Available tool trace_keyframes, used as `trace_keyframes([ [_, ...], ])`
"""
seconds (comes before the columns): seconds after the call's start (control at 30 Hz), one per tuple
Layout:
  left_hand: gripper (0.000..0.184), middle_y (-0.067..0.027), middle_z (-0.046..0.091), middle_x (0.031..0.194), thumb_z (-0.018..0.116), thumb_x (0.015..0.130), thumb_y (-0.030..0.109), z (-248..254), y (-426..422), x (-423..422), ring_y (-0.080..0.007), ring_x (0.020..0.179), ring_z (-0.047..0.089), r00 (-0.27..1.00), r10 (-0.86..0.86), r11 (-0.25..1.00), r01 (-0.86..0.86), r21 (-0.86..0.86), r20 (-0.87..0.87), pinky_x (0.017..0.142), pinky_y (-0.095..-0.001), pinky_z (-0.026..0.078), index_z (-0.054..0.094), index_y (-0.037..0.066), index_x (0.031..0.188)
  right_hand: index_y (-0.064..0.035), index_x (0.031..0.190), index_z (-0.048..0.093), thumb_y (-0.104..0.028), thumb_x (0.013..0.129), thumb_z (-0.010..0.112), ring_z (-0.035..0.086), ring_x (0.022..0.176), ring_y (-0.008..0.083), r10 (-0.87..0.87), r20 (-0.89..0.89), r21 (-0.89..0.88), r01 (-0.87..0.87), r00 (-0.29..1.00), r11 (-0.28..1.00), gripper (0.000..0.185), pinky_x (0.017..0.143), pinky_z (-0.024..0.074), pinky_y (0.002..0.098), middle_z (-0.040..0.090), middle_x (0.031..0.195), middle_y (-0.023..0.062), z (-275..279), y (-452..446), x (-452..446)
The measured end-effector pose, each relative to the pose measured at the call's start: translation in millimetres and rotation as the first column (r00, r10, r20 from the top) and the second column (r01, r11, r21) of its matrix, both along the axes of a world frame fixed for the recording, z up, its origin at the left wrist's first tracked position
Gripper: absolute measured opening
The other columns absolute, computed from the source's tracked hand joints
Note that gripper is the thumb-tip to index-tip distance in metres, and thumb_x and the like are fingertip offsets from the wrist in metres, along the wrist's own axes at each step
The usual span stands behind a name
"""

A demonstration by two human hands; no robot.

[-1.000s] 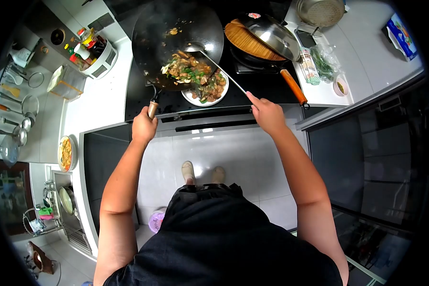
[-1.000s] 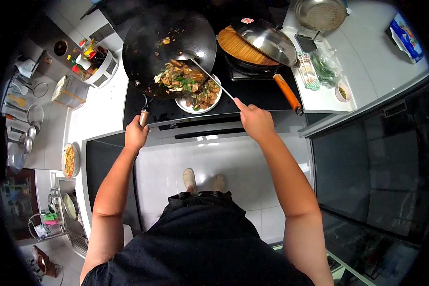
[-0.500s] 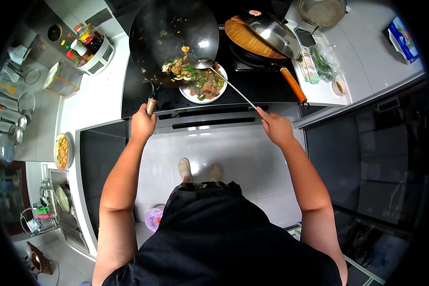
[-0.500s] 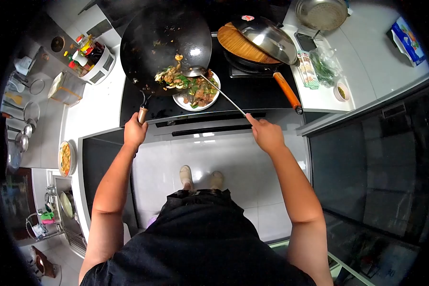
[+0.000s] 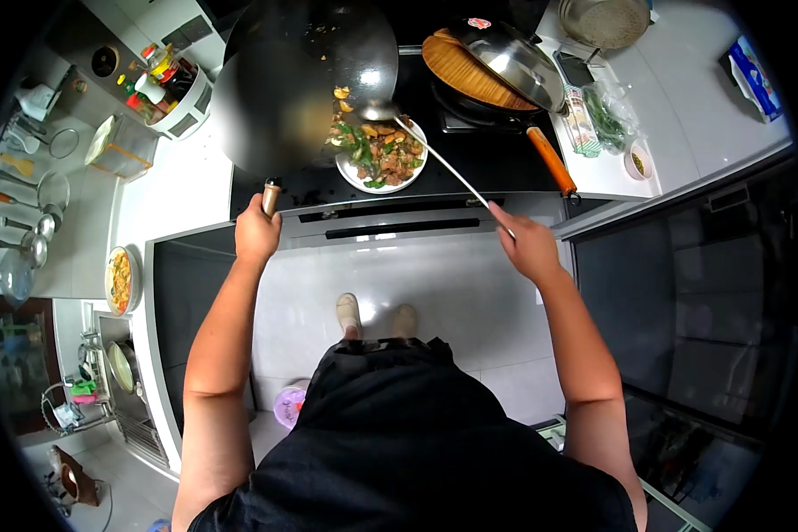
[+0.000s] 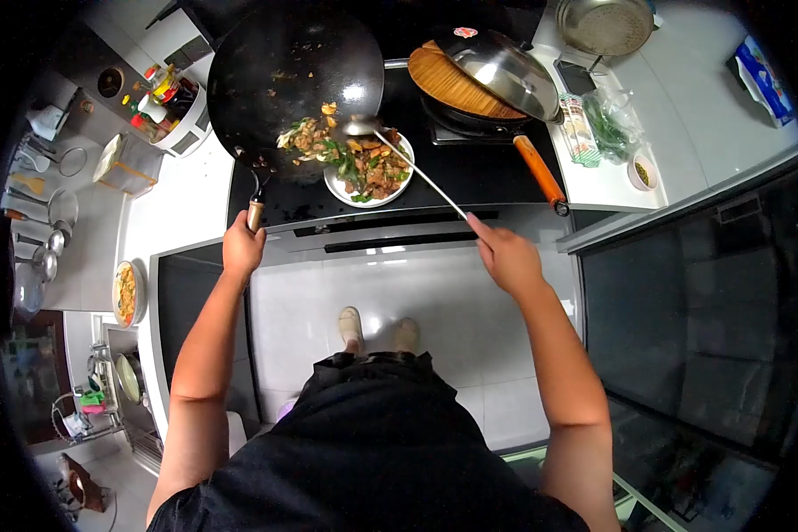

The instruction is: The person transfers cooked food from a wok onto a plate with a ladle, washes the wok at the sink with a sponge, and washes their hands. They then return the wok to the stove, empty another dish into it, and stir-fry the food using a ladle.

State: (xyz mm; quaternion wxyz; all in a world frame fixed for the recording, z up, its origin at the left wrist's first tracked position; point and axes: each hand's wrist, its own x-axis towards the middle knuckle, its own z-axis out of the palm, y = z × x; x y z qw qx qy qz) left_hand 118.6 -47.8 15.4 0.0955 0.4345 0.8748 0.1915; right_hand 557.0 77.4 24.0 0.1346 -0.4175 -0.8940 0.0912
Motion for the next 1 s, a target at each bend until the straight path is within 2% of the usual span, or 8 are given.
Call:
trace_keyframes([
  [0.13, 0.024, -0.0207, 0.066, 0.085, 0.066, 0.079, 0.015, 4.2, 0.7, 8.4, -0.0416, 0.082, 0.063, 1.0, 0.003, 1.0, -0.003, -0.001, 0.025, 0.072, -0.0479, 0.049, 0.055, 0.007, 0.098, -0.0244, 0.133, 0.052, -0.015, 0.084, 0.063, 0.061, 0.064, 0.0288, 0.007, -0.069, 0.109, 0.0, 0.998, 0.994, 0.051, 0.06, 0.0516, 0.0403, 0.06, 0.077, 0.0069, -1.0, 32.1, -52.8],
  [0.27, 0.023, -0.021, 0.066, 0.084, 0.065, 0.079, 0.015, -3.5, 0.0, 5.6, -0.0413, 0.081, 0.063, 0.999, -0.028, 1.0, 0.029, -0.002, 0.018, 0.072, -0.0487, 0.05, 0.055, 0.007, 0.097, -0.0244, 0.134, 0.05, -0.017, 0.086, 0.06, 0.061, 0.064, 0.0282, 0.044, 0.023, 0.083, -0.046, 0.999, 0.996, 0.05, 0.059, 0.0515, 0.0412, 0.06, 0.076, 0.0068, -10.1, 42.2, -65.2],
  [0.43, 0.023, -0.0209, 0.066, 0.083, 0.065, 0.079, 0.016, -4.4, 0.3, 6.4, -0.0413, 0.081, 0.063, 1.0, -0.017, 1.0, 0.017, -0.006, -0.017, 0.071, -0.0495, 0.05, 0.055, 0.008, 0.098, -0.0245, 0.135, 0.049, -0.02, 0.088, 0.057, 0.062, 0.062, 0.0284, 0.04, 0.206, 0.006, -0.042, 0.978, 0.999, 0.048, 0.058, 0.0514, 0.0414, 0.06, 0.077, 0.0082, -13.4, 16.7, -20.9],
  [0.47, 0.023, -0.0208, 0.066, 0.083, 0.065, 0.079, 0.016, -4.8, 1.2, 5.2, -0.0412, 0.081, 0.063, 1.0, -0.015, 1.0, 0.015, -0.008, -0.021, 0.071, -0.0495, 0.05, 0.055, 0.008, 0.098, -0.0248, 0.136, 0.049, -0.014, 0.088, 0.059, 0.062, 0.066, 0.0274, 0.026, 0.227, 0.003, -0.028, 0.973, 1.0, 0.05, 0.059, 0.0516, 0.0383, 0.062, 0.079, 0.0088, -18.4, 13.4, -11.0],
  [0.57, 0.025, -0.0209, 0.066, 0.085, 0.066, 0.079, 0.016, -5.0, 5.1, 1.6, -0.0409, 0.082, 0.063, 1.0, -0.017, 1.0, 0.017, -0.021, -0.021, 0.072, -0.0493, 0.05, 0.055, 0.008, 0.1, -0.0245, 0.133, 0.052, -0.018, 0.088, 0.058, 0.062, 0.06, 0.0285, 0.041, 0.147, 0.063, -0.051, 0.988, 0.997, 0.046, 0.056, 0.0514, 0.0403, 0.061, 0.076, 0.0097, -25.3, 5.2, 13.1],
  [0.77, 0.026, -0.0209, 0.066, 0.086, 0.067, 0.079, 0.016, 2.7, 15.7, 4.0, -0.0411, 0.084, 0.063, 0.999, 0.004, 0.999, -0.006, -0.036, -0.038, 0.072, -0.0493, 0.05, 0.054, 0.008, 0.1, -0.0232, 0.132, 0.053, -0.016, 0.088, 0.058, 0.062, 0.06, 0.0269, -0.009, 0.178, 0.03, 0.003, 0.984, 1.0, 0.045, 0.055, 0.0512, 0.0397, 0.061, 0.076, 0.0089, -8.8, -6.6, 22.4],
  [0.97, 0.024, -0.0203, 0.066, 0.083, 0.066, 0.079, 0.016, 4.7, 13.1, 7.7, -0.0418, 0.081, 0.063, 0.997, 0.006, 1.0, -0.007, -0.014, -0.071, 0.071, -0.0498, 0.05, 0.053, 0.009, 0.099, -0.0248, 0.136, 0.049, -0.015, 0.085, 0.063, 0.061, 0.064, 0.025, -0.015, 0.128, 0.121, 0.0, 0.992, 0.993, 0.053, 0.054, 0.0503, 0.0366, 0.061, 0.08, 0.0067, -16.0, 3.2, -29.7],
  [1.0, 0.024, -0.021, 0.065, 0.082, 0.065, 0.079, 0.015, 4.0, 10.8, 9.1, -0.0427, 0.08, 0.062, 0.997, 0.006, 1.0, -0.007, -0.004, -0.074, 0.07, -0.0503, 0.049, 0.053, 0.008, 0.098, -0.0226, 0.134, 0.051, -0.016, 0.086, 0.06, 0.063, 0.064, 0.0263, 0.005, 0.087, 0.123, -0.015, 0.996, 0.992, 0.049, 0.055, 0.0516, 0.038, 0.063, 0.084, 0.0093, -17.7, 4.7, -38.4],
])
